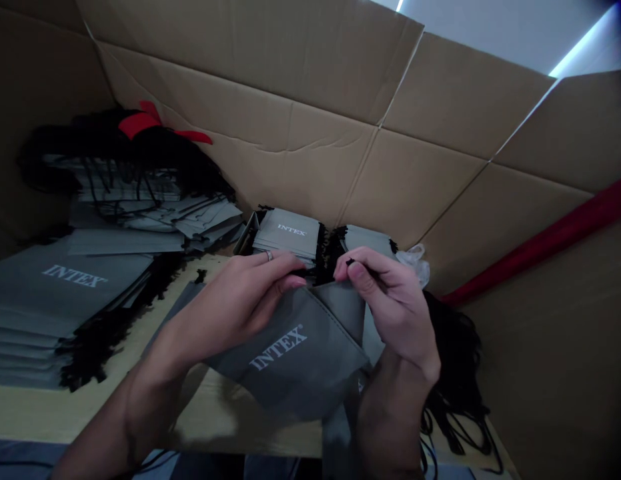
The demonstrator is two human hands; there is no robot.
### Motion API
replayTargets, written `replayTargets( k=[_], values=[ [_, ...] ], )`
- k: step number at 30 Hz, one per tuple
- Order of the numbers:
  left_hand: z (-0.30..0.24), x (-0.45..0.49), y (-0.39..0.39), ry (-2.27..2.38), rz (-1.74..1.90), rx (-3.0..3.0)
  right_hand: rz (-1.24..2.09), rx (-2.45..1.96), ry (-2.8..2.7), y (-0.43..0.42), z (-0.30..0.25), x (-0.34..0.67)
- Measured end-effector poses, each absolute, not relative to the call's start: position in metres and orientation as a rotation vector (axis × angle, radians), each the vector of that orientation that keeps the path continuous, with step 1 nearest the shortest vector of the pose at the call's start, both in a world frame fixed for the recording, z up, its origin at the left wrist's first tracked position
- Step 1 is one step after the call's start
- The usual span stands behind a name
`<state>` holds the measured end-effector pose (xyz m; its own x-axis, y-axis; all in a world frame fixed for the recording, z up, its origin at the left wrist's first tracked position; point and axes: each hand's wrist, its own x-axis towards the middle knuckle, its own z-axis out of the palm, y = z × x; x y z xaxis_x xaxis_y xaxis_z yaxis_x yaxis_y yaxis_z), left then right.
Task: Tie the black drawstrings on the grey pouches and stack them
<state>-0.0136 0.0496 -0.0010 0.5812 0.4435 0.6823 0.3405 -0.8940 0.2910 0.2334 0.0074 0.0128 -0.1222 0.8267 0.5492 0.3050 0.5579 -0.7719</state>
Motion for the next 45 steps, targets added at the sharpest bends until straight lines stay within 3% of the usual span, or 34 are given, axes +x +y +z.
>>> replayTargets(
  k=[4, 18, 30, 38, 45],
  values=[
    [0.000, -0.017, 0.051, 0.678, 1.159, 2.667, 0.365, -0.860, -1.804, 0.009, 0.010, 0.236],
    [0.002, -0.019, 0.051, 0.689, 1.138, 2.656, 0.109, -0.718, -1.712, 0.017, -0.001, 0.210],
    [0.002, -0.018, 0.053, 0.689, 1.161, 2.652, 0.169, -0.811, -1.619, 0.021, -0.012, 0.213],
    [0.004, -0.020, 0.051, 0.679, 1.363, 2.593, 0.474, -0.933, -1.951, 0.015, 0.005, 0.232],
    [0.000, -0.018, 0.051, 0.495, 1.317, 2.483, 0.426, -0.667, -1.876, 0.022, -0.006, 0.215]
  ],
)
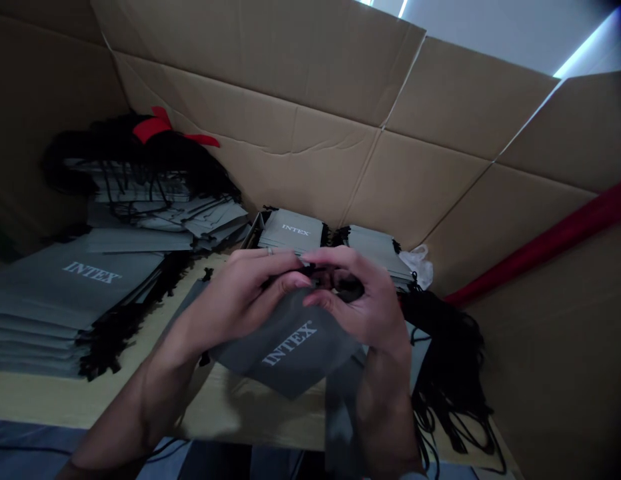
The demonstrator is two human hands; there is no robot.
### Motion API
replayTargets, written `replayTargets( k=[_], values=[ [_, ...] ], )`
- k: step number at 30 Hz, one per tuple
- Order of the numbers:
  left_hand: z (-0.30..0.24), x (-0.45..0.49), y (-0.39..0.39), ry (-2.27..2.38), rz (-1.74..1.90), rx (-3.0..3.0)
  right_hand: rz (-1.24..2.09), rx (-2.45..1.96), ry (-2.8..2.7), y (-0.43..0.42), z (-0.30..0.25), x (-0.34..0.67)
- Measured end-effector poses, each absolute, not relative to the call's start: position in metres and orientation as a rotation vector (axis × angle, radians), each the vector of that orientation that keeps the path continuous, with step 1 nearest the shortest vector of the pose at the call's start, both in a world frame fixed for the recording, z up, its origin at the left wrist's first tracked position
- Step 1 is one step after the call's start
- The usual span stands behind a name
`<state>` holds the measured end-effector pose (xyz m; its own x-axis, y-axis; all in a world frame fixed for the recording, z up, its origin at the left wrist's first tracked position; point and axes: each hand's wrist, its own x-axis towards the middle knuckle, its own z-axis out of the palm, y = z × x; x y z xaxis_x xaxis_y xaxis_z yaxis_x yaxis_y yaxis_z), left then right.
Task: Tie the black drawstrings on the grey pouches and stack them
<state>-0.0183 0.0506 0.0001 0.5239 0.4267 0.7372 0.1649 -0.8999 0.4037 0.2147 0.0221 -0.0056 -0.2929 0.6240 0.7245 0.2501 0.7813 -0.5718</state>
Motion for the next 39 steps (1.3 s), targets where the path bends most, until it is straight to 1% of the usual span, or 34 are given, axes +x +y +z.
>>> replayTargets(
  k=[5, 10, 13, 17, 22, 25, 28, 30, 34, 35, 39],
  values=[
    [0.002, -0.017, 0.051, 0.340, 1.201, 2.435, 0.319, -0.477, -1.905, 0.028, -0.007, 0.209],
    [0.009, -0.013, 0.049, 0.352, 1.066, 2.429, 0.247, -0.534, -1.887, 0.027, -0.005, 0.211],
    [0.010, -0.011, 0.048, 0.377, 1.027, 2.415, 0.309, -0.574, -1.869, 0.025, -0.004, 0.213],
    [0.009, -0.009, 0.044, 0.349, 1.091, 2.398, 0.431, -0.601, -1.806, 0.022, -0.006, 0.213],
    [0.006, -0.004, 0.035, 0.299, 1.175, 2.386, 0.640, -0.488, -1.682, 0.022, -0.014, 0.204],
    [0.006, -0.003, 0.031, 0.337, 1.260, 2.359, 0.662, -0.448, -1.631, 0.022, -0.014, 0.196],
    [0.008, -0.009, 0.029, 0.425, 1.254, 2.383, 0.623, -0.514, -1.642, 0.019, -0.008, 0.198],
    [0.009, -0.018, 0.032, 0.563, 1.308, 2.399, 0.656, -0.611, -1.694, 0.018, -0.003, 0.209],
    [0.004, -0.038, 0.040, 0.985, 1.669, 2.248, 0.722, -0.787, -1.979, 0.021, 0.003, 0.236],
    [0.002, -0.042, 0.042, 1.064, 1.705, 2.203, 0.720, -0.823, -2.062, 0.022, 0.003, 0.240],
    [-0.011, -0.054, 0.043, 1.249, 1.629, 2.104, 0.800, -0.802, -2.221, 0.027, 0.000, 0.242]
  ],
)
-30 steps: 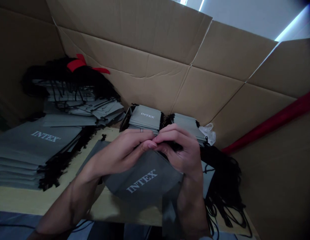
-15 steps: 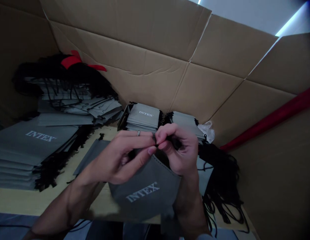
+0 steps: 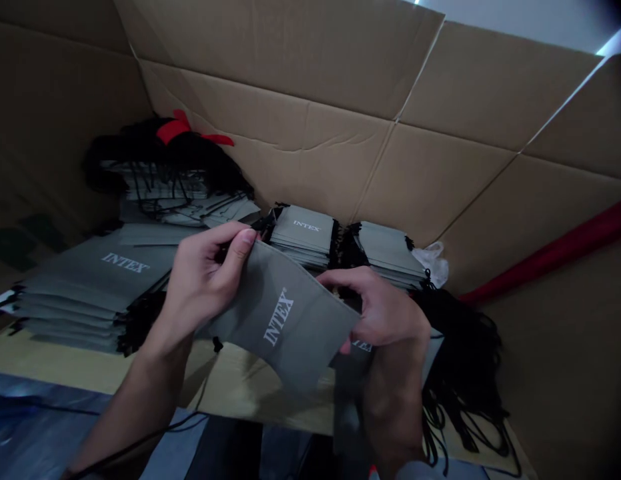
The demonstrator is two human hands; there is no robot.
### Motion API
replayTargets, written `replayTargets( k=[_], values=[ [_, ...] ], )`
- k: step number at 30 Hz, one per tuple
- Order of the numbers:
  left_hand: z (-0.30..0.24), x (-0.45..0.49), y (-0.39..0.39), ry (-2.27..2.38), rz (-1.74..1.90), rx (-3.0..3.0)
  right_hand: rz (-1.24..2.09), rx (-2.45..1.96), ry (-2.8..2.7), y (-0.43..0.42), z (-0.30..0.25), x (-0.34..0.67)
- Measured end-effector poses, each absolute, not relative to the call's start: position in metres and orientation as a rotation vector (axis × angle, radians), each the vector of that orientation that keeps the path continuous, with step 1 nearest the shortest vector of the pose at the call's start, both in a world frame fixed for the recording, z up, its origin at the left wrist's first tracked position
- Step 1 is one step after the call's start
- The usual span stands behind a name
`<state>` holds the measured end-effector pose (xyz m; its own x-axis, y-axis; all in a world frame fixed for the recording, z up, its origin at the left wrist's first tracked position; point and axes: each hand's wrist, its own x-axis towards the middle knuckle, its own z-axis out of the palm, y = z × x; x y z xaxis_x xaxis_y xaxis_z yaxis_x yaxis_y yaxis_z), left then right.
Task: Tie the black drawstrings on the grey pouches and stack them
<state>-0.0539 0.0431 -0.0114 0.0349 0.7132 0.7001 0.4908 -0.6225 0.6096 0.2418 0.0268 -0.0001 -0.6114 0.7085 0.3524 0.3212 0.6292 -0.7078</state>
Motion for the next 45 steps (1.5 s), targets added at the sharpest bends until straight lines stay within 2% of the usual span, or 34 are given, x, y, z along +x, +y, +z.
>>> replayTargets(
  k=[4, 9, 14, 22, 30, 38, 45],
  values=[
    [-0.033, -0.070, 0.041, 1.440, 1.545, 1.986, 0.842, -0.913, -2.251, 0.030, -0.010, 0.227],
    [-0.071, -0.103, 0.045, 1.561, 1.424, 1.820, 0.680, -1.230, -2.300, 0.054, -0.035, 0.193],
    [-0.101, -0.133, 0.043, 1.505, 1.343, 1.795, 0.595, -1.184, -2.321, 0.072, -0.052, 0.168],
    [-0.117, -0.176, 0.003, 1.380, 1.440, 2.116, 0.159, -0.974, -2.431, 0.040, -0.071, 0.156],
    [-0.205, -0.200, 0.005, 1.387, 1.077, 2.331, -0.103, -0.949, -2.859, 0.063, -0.141, 0.119],
    [-0.227, -0.206, 0.012, 1.404, 0.789, 2.415, -0.096, -1.015, -3.050, 0.060, -0.178, 0.103],
    [-0.222, -0.209, 0.011, 1.384, 0.674, 2.508, 0.041, -1.247, -2.978, 0.032, -0.163, 0.116]
  ],
)
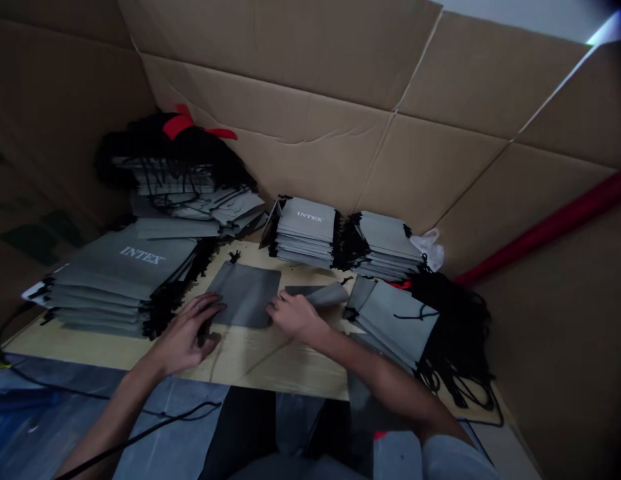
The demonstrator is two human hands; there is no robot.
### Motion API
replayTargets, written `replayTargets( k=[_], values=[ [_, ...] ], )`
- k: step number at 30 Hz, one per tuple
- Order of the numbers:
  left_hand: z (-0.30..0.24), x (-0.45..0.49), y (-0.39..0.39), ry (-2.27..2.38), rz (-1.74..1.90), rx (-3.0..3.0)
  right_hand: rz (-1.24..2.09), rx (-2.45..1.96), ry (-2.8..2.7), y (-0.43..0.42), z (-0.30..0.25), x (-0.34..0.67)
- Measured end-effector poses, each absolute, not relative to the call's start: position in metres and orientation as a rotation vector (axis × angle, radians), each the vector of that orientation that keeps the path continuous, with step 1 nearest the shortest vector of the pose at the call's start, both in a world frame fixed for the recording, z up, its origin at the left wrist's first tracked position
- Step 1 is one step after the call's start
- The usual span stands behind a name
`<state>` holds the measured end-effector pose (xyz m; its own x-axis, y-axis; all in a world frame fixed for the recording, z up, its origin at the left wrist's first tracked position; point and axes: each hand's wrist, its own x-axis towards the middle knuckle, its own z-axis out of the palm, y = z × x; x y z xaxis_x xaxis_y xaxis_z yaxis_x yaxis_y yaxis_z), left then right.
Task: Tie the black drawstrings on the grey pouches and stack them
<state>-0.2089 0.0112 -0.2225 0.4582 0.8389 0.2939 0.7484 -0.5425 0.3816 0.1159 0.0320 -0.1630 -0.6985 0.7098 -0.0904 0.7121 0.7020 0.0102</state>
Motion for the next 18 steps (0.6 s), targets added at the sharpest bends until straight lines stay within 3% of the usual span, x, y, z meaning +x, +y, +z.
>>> replayTargets(
  k=[8, 14, 18],
  values=[
    [-0.184, -0.170, 0.015, 1.340, 0.900, 2.589, -0.075, 1.755, 2.836, -0.001, -0.077, 0.225],
    [-0.133, -0.118, 0.030, 1.065, 1.075, 2.661, 0.014, 2.257, 3.558, -0.056, -0.014, 0.285],
    [-0.093, -0.084, 0.034, 0.884, 1.197, 2.669, 0.013, 2.475, 3.042, -0.063, -0.001, 0.320]
  ],
)
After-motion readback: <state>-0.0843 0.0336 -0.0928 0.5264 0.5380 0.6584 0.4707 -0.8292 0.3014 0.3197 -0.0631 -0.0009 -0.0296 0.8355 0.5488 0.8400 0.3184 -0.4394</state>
